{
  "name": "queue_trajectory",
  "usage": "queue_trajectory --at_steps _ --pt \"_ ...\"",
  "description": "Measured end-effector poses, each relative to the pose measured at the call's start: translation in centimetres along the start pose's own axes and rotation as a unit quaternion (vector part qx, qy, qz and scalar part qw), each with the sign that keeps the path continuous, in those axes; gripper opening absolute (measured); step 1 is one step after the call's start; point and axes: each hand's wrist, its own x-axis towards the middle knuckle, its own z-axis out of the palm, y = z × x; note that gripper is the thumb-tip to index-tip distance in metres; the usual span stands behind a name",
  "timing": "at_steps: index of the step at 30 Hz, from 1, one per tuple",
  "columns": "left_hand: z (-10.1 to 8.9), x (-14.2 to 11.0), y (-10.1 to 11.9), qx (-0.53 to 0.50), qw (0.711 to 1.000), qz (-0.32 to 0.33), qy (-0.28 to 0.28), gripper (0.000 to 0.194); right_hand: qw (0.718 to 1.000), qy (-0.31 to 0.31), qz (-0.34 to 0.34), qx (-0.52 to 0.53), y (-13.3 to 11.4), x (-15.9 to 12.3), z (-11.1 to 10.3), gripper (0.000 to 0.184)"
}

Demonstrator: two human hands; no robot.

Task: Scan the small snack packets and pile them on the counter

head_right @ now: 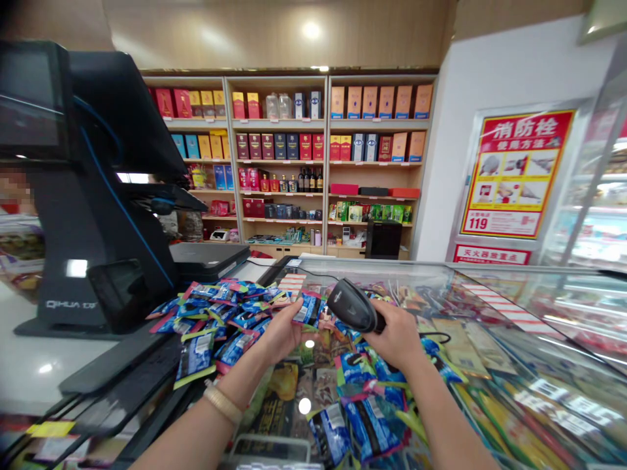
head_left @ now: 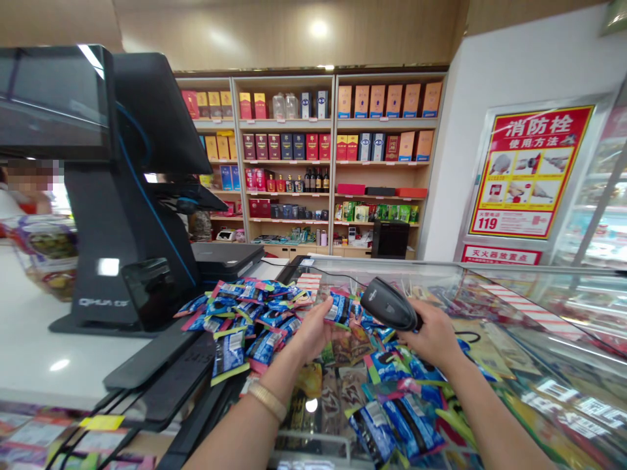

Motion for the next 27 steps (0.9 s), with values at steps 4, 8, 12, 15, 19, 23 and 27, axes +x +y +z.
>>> queue_trajectory --at_steps 4,8,12,15,19,23,27 --pt "0.0 0.3 0.1 -0.028 0.997 0.030 0.066 0.038 1.000 -0.020 -0.018 0.015 -0.1 -0.1 0.0 0.036" --pt "0.1 0.5 0.4 -0.027 0.990 0.066 0.120 0.042 0.996 -0.084 -0.022 0.037 -1.1 0.2 -0.5 0.032" --pt "0.1 0.5 0.6 -0.017 0.984 0.085 0.154 0.046 0.990 -0.124 -0.029 0.055 -2.0 0.5 -1.0 0.030" --pt "0.2 0.4 0.7 -0.012 0.983 0.080 0.167 0.044 0.990 -0.128 -0.028 0.059 -2.3 0.6 -1.2 0.032" --pt "0.2 0.4 0.9 -0.018 0.981 0.073 0.178 0.043 0.987 -0.144 -0.034 0.064 -2.5 0.5 -1.0 0.032" --pt "0.1 0.6 0.8 -0.031 0.980 0.084 0.176 0.042 0.983 -0.163 -0.039 0.080 -2.9 0.5 -0.9 0.031" --pt "0.1 0.7 0.7 -0.028 0.980 0.088 0.176 0.040 0.981 -0.169 -0.032 0.091 -3.1 0.5 -0.8 0.031"
